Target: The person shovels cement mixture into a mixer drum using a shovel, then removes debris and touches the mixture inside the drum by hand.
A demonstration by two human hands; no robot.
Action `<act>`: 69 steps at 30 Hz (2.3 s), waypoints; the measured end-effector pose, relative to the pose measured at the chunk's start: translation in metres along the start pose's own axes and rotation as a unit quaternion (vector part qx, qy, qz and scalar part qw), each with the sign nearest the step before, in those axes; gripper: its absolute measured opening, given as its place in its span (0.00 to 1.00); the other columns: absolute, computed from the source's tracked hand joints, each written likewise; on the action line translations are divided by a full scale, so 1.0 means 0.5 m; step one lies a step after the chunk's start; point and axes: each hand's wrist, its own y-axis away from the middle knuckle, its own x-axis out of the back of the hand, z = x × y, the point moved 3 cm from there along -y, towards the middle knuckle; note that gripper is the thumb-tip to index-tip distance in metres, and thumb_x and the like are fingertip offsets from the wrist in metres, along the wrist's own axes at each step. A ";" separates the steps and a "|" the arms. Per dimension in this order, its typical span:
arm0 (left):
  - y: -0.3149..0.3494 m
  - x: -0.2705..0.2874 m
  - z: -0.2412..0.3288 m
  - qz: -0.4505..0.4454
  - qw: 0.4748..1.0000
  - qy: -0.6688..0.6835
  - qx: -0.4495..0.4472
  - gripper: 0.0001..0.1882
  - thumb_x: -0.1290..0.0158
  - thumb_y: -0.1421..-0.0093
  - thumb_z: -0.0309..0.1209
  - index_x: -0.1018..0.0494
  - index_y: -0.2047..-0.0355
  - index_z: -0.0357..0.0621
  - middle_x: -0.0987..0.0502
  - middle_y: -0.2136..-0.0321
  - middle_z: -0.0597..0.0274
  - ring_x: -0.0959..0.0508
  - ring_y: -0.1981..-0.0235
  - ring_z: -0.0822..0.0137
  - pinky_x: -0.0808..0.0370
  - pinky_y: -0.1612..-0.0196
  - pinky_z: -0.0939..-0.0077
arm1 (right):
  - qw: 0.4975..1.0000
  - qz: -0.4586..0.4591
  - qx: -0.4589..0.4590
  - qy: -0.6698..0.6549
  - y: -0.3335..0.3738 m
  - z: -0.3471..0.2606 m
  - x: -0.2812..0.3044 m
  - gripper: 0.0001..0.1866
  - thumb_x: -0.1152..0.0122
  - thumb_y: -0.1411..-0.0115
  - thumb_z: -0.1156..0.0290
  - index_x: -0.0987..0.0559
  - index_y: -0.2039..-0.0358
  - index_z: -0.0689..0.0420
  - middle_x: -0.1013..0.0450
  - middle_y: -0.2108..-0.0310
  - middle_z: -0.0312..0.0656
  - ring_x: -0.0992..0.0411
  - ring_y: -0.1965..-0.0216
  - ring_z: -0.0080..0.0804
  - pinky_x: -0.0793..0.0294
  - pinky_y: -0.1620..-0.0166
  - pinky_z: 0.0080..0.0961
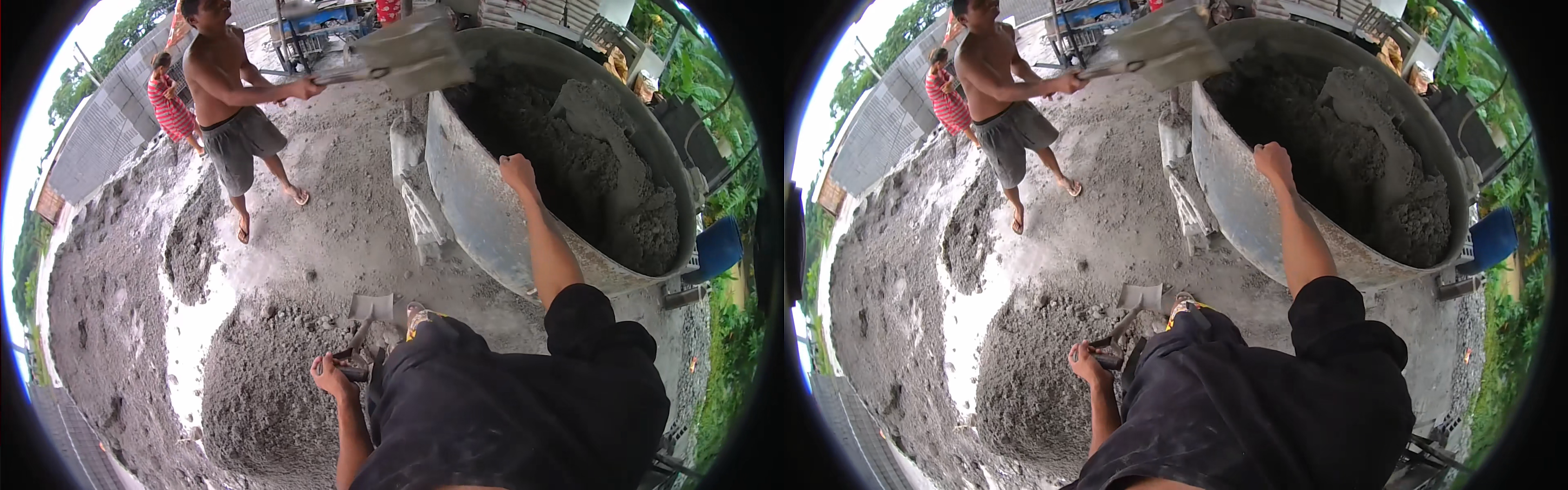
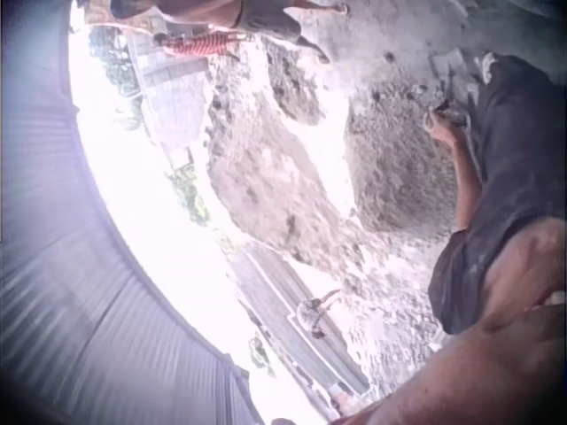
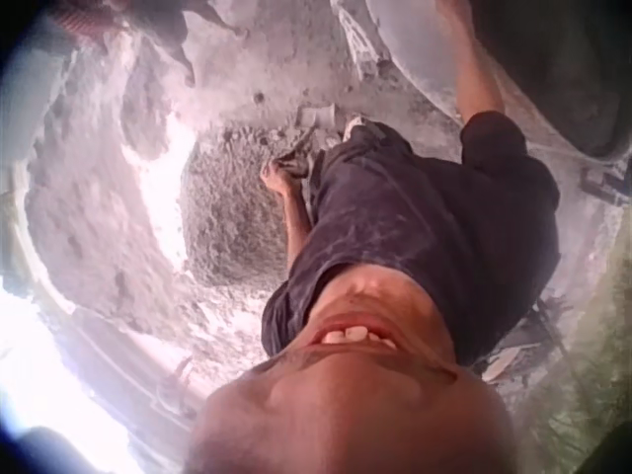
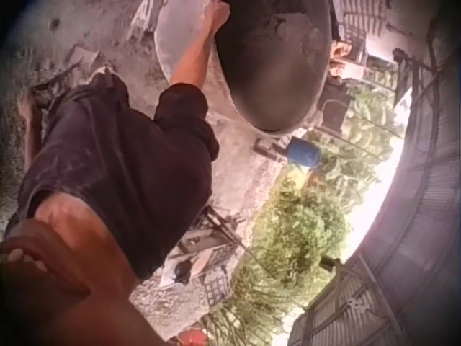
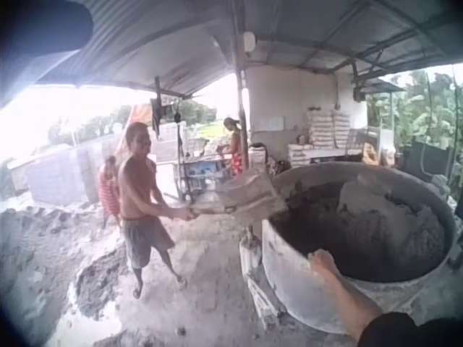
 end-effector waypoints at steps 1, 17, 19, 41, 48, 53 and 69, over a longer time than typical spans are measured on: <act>0.011 -0.007 0.013 -0.002 1.000 0.008 0.017 0.15 0.46 0.43 0.23 0.39 0.57 0.41 0.30 0.79 0.60 0.31 0.82 0.71 0.30 0.79 0.77 | 1.000 -0.015 0.001 0.011 -0.007 -0.001 -0.013 0.25 0.55 0.40 0.54 0.21 0.66 0.67 0.26 0.66 0.63 0.28 0.57 0.59 0.30 0.54 0.46; 0.018 0.126 -0.015 0.135 0.984 0.026 0.112 0.18 0.44 0.45 0.27 0.39 0.57 0.43 0.33 0.83 0.63 0.32 0.87 0.70 0.33 0.86 0.75 | 0.992 -0.108 0.059 0.036 -0.102 0.062 -0.065 0.38 0.59 0.39 0.40 0.25 0.54 0.67 0.30 0.52 0.63 0.35 0.46 0.57 0.37 0.45 0.39; -0.002 0.130 -0.008 0.132 0.987 0.005 0.087 0.17 0.44 0.44 0.29 0.37 0.57 0.43 0.33 0.84 0.64 0.32 0.88 0.71 0.34 0.86 0.77 | 0.992 -0.108 0.062 0.027 -0.095 0.028 -0.066 0.39 0.60 0.39 0.39 0.25 0.54 0.68 0.30 0.52 0.63 0.34 0.46 0.56 0.37 0.45 0.39; 0.281 -0.097 -0.024 -0.249 0.851 -0.455 -0.079 0.21 0.42 0.48 0.34 0.32 0.55 0.43 0.22 0.70 0.47 0.21 0.67 0.54 0.25 0.62 0.64 | 0.972 -0.055 0.204 0.102 0.014 -0.063 -0.032 0.29 0.52 0.38 0.49 0.22 0.63 0.67 0.25 0.63 0.61 0.28 0.58 0.58 0.29 0.54 0.45; 0.413 -0.192 -0.107 -0.432 0.703 -0.519 -0.224 0.22 0.42 0.58 0.30 0.26 0.59 0.46 0.21 0.75 0.56 0.21 0.69 0.52 0.25 0.67 0.59 | 0.954 -0.215 0.203 -0.053 -0.161 0.088 -0.125 0.29 0.51 0.39 0.55 0.25 0.61 0.76 0.27 0.61 0.65 0.29 0.55 0.60 0.32 0.53 0.46; 0.542 -0.194 -0.145 -0.375 0.703 -0.561 -0.223 0.23 0.41 0.59 0.30 0.26 0.58 0.46 0.21 0.75 0.55 0.21 0.68 0.51 0.25 0.67 0.57 | 0.956 -0.170 0.234 0.049 -0.106 0.016 -0.122 0.27 0.48 0.41 0.59 0.27 0.61 0.79 0.27 0.61 0.68 0.30 0.54 0.60 0.32 0.54 0.43; 0.712 -0.170 -0.169 -0.214 0.763 -0.591 -0.148 0.17 0.46 0.53 0.30 0.27 0.61 0.39 0.23 0.73 0.47 0.22 0.68 0.46 0.26 0.65 0.55 | 0.913 -0.207 0.351 -0.034 -0.159 0.012 -0.169 0.25 0.47 0.47 0.61 0.26 0.67 0.78 0.29 0.65 0.71 0.30 0.57 0.63 0.33 0.55 0.48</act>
